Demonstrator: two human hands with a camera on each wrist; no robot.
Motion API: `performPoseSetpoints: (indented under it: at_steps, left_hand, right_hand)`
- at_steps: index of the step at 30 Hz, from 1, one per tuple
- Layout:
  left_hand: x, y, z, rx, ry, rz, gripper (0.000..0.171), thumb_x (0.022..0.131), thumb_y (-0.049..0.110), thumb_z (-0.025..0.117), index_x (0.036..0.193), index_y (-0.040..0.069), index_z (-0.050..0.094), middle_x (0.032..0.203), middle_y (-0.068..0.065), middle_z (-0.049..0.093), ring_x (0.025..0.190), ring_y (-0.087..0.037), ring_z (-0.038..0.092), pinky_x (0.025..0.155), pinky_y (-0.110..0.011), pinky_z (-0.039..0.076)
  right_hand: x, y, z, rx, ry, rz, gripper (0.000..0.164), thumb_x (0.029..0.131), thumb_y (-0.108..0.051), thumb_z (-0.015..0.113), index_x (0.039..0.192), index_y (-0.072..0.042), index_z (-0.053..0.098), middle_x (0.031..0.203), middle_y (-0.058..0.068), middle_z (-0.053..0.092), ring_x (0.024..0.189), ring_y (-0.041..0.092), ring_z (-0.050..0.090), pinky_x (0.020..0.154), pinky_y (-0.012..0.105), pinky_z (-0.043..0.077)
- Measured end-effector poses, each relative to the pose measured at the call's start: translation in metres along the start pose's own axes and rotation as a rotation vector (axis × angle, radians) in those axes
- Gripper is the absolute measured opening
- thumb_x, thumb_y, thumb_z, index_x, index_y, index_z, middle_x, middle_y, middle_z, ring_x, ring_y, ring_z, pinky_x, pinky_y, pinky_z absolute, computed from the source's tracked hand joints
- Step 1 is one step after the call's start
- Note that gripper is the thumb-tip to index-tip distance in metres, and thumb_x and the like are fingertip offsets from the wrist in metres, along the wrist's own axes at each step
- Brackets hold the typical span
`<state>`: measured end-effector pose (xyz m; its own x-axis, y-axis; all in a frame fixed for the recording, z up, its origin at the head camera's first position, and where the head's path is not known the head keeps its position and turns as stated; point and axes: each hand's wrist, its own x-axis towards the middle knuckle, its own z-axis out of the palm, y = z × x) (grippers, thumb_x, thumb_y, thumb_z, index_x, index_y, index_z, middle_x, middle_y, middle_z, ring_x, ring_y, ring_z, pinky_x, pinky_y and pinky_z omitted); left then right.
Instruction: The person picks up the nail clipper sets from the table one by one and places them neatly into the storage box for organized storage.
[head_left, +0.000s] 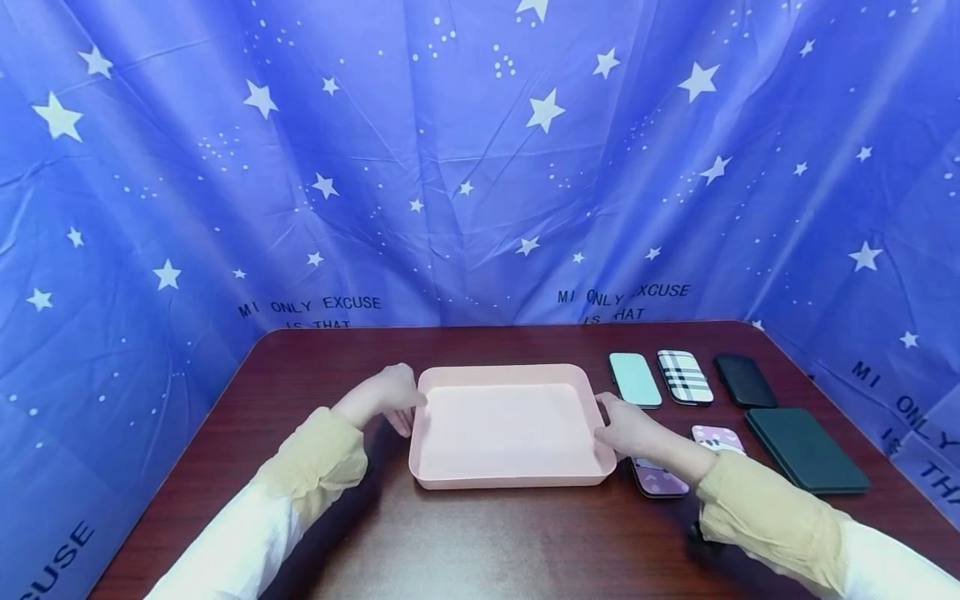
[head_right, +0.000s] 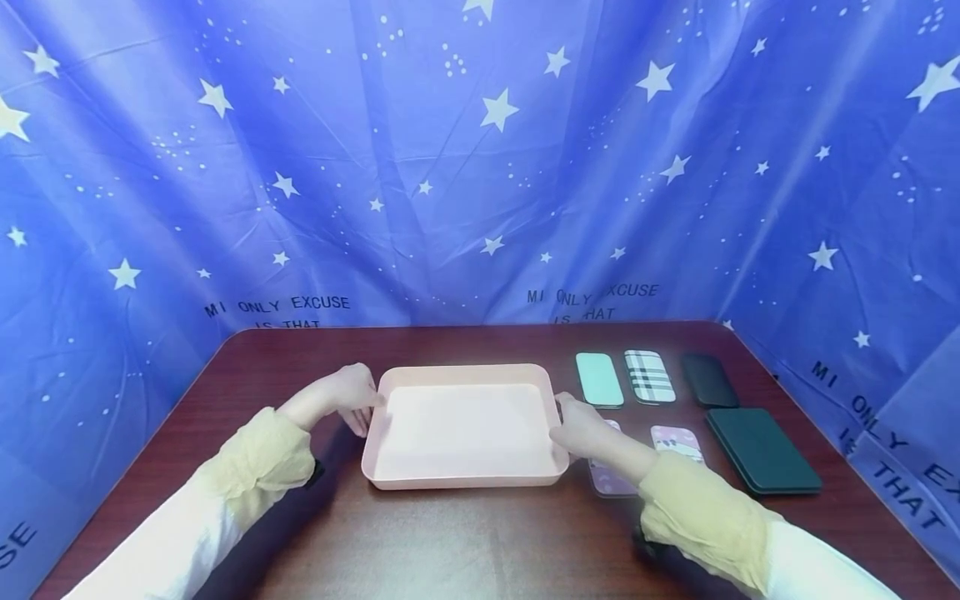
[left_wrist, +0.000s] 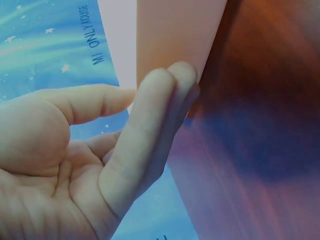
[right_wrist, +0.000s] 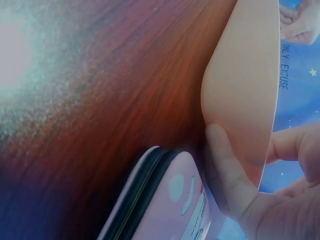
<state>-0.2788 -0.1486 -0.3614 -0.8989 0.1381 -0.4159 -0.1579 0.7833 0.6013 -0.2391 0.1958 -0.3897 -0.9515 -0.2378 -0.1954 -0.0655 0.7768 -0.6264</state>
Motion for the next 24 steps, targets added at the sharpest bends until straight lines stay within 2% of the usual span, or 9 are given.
performPoseSetpoints:
  at_steps: [2,7,13,17,24]
  left_hand:
    - [0.006,0.003,-0.002,0.053,0.024,-0.009,0.017,0.085,0.006,0.055,0.078,-0.009,0.058,0.059,-0.017,0.066,0.048,-0.023,0.065,0.05,-0.031,0.056]
    - [0.02,0.009,-0.006,0.097,0.037,-0.058,0.015,0.084,0.005,0.055,0.087,-0.01,0.055,0.059,-0.019,0.066,0.049,-0.026,0.066,0.051,-0.032,0.056]
    - [0.034,0.012,-0.009,0.145,0.043,-0.083,0.017,0.084,0.004,0.052,0.085,-0.012,0.058,0.058,-0.018,0.066,0.048,-0.025,0.066,0.048,-0.032,0.056]
    - [0.04,0.011,-0.009,0.103,0.071,-0.075,0.017,0.086,0.003,0.052,0.081,-0.011,0.06,0.061,-0.018,0.067,0.047,-0.023,0.065,0.05,-0.033,0.056]
    - [0.042,0.012,-0.008,0.055,0.101,-0.042,0.01,0.083,0.0,0.058,0.086,-0.009,0.056,0.059,-0.016,0.066,0.042,-0.018,0.061,0.047,-0.031,0.055]
  right_hand:
    - [0.0,0.0,-0.001,0.028,-0.007,0.003,0.061,0.077,0.005,0.047,0.134,0.018,0.027,0.115,0.039,0.051,0.074,0.025,0.065,0.054,0.034,0.057]
    - [-0.001,0.0,-0.002,0.036,-0.024,0.017,0.061,0.079,0.006,0.048,0.136,0.016,0.026,0.118,0.039,0.05,0.079,0.025,0.065,0.056,0.034,0.057]
    - [-0.004,0.001,-0.003,0.0,-0.021,0.019,0.061,0.08,0.005,0.048,0.136,0.016,0.026,0.121,0.039,0.048,0.086,0.027,0.064,0.059,0.035,0.057]
    - [-0.006,0.004,-0.003,0.003,-0.019,0.018,0.06,0.08,0.005,0.048,0.135,0.017,0.027,0.121,0.04,0.048,0.088,0.029,0.064,0.059,0.035,0.057]
    - [-0.009,0.009,-0.003,-0.009,-0.007,0.009,0.061,0.078,0.004,0.049,0.134,0.017,0.028,0.119,0.037,0.05,0.086,0.027,0.064,0.061,0.035,0.057]
